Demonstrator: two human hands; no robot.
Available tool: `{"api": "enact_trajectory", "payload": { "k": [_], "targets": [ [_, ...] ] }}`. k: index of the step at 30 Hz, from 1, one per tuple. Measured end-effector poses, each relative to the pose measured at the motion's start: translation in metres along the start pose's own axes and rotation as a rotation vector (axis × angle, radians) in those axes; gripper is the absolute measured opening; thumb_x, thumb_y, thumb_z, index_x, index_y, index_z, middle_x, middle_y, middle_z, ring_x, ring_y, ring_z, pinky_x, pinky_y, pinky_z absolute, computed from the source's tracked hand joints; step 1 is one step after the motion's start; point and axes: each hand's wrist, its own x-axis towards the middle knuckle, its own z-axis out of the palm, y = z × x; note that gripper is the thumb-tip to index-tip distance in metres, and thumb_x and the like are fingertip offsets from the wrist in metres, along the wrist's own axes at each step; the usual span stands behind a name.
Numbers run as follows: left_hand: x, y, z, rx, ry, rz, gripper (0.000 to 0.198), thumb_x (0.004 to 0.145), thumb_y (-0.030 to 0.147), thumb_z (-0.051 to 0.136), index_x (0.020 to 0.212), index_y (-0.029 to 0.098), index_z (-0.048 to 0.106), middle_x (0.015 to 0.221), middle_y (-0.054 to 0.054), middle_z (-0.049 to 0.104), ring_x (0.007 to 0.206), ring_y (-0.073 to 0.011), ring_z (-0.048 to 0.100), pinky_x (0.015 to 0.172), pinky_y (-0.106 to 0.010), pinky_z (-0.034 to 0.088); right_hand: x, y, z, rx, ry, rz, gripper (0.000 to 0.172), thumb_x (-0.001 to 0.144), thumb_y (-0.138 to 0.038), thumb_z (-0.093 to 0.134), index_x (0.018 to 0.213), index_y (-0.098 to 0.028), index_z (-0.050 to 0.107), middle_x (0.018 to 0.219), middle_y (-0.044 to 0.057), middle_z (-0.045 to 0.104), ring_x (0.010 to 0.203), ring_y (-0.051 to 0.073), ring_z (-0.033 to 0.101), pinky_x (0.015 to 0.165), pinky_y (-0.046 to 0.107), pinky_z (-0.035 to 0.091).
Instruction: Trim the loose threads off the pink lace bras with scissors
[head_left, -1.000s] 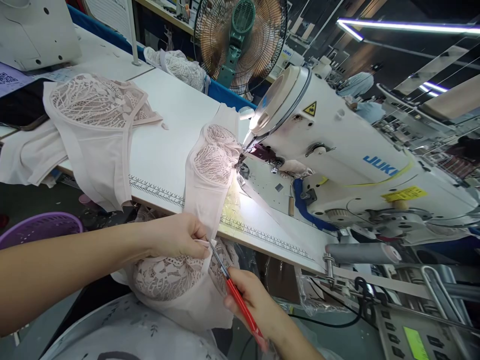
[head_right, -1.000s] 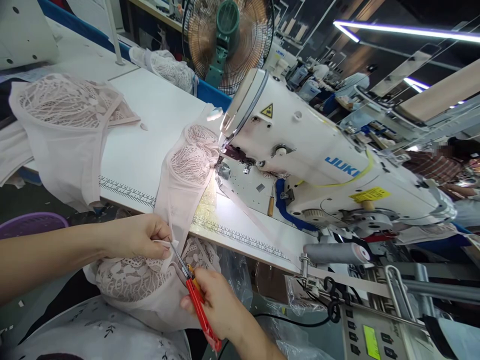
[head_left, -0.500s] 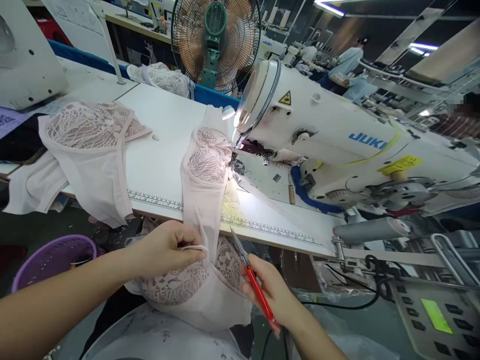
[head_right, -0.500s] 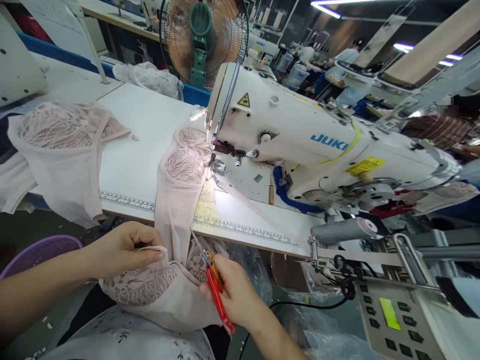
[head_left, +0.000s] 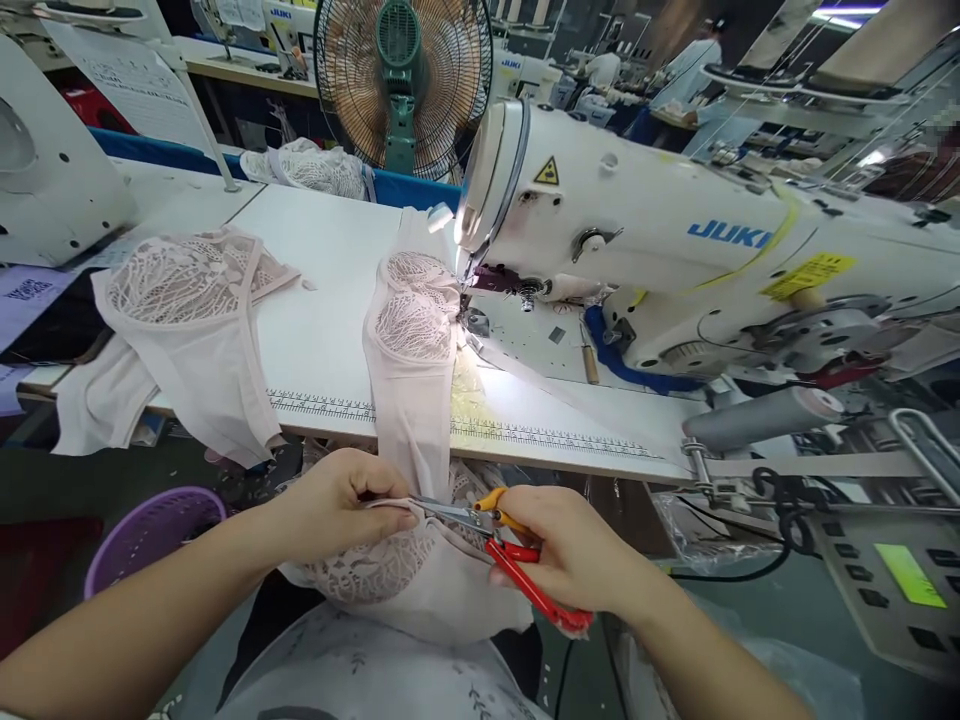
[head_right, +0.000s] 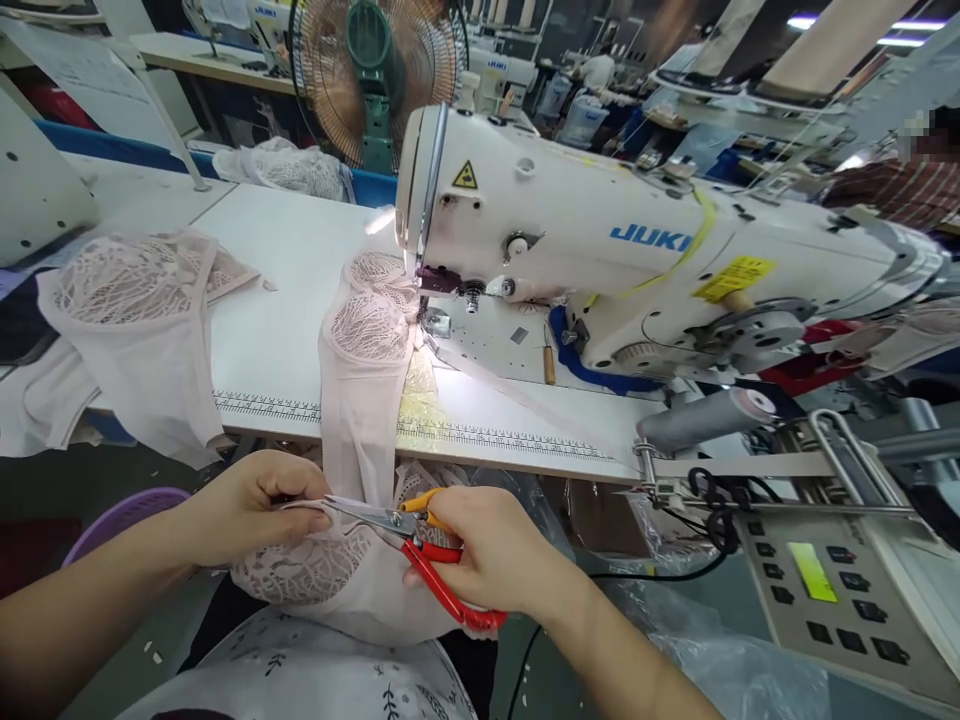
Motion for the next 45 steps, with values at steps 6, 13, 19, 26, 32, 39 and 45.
{"api": "enact_trajectory", "payload": {
  "k": [6,13,19,26,32,39,45],
  "targets": [
    [0.002,0.001,-0.001,0.033,-0.037,0.007,0.018,0.075,0.027,0.056,0.068,0.011,0.062,0.059,-0.001,0.054,0.054,-0.0120,0.048,0.050,-0.022,0.036,0.000,-0.004,-0.006,-0.063,0.012,-0.022,0.048,0.078,-0.059,0.056,0.059,-0.022,0.032,0.056,-0.004,0.040,0.049,0.011,0.033,0.047,0.022,0.024],
    [0.004,0.001,-0.001,0.005,-0.060,-0.026,0.017,0.076,0.026,0.056,0.068,0.012,0.062,0.056,0.000,0.052,0.050,-0.0111,0.044,0.047,-0.022,0.034,-0.001,-0.004,-0.004,-0.019,0.017,-0.013,0.049,0.080,-0.059,0.053,0.060,-0.022,0.029,0.054,-0.005,0.037,0.049,0.010,0.031,0.048,0.022,0.025],
    [0.002,0.000,0.000,-0.029,0.008,0.041,0.017,0.077,0.024,0.057,0.065,0.013,0.062,0.058,-0.001,0.056,0.052,-0.0112,0.050,0.050,-0.021,0.039,-0.001,0.001,0.008,0.158,-0.002,0.068,0.052,0.080,-0.059,0.052,0.061,-0.022,0.021,0.057,-0.006,0.030,0.050,0.010,0.025,0.047,0.022,0.023],
    [0.000,-0.007,0.005,-0.106,0.196,0.083,0.012,0.074,0.021,0.061,0.067,0.012,0.065,0.058,-0.001,0.057,0.050,-0.0103,0.052,0.048,-0.020,0.040,0.000,-0.004,0.024,0.372,0.187,0.095,0.052,0.069,-0.071,0.053,0.067,-0.021,0.037,0.065,-0.003,0.040,0.056,0.013,0.034,0.050,0.024,0.029],
    [-0.004,-0.008,0.006,-0.152,0.263,0.087,0.010,0.071,0.020,0.064,0.066,0.012,0.067,0.059,-0.001,0.057,0.049,-0.0094,0.048,0.046,-0.020,0.038,0.005,-0.017,0.057,0.303,0.349,-0.025,0.031,0.076,-0.038,0.059,0.064,-0.022,0.035,0.062,-0.002,0.043,0.053,0.013,0.037,0.049,0.023,0.031],
    [-0.008,-0.012,0.006,-0.201,0.296,0.140,0.011,0.073,0.021,0.066,0.065,0.014,0.067,0.062,0.001,0.051,0.053,-0.0100,0.047,0.051,-0.022,0.038,-0.002,-0.013,0.080,0.123,0.466,-0.075,0.016,0.067,-0.011,0.050,0.079,-0.022,0.047,0.070,0.003,0.053,0.064,0.019,0.049,0.055,0.029,0.038],
    [-0.013,-0.019,0.011,-0.395,0.296,0.055,0.020,0.075,0.031,0.069,0.071,0.014,0.060,0.084,-0.008,0.068,0.068,-0.0148,0.057,0.062,-0.025,0.045,-0.004,-0.018,0.096,0.155,0.366,0.018,0.022,0.062,-0.008,0.048,0.068,-0.023,0.033,0.065,0.000,0.048,0.057,0.015,0.044,0.051,0.025,0.035]
  ]
}}
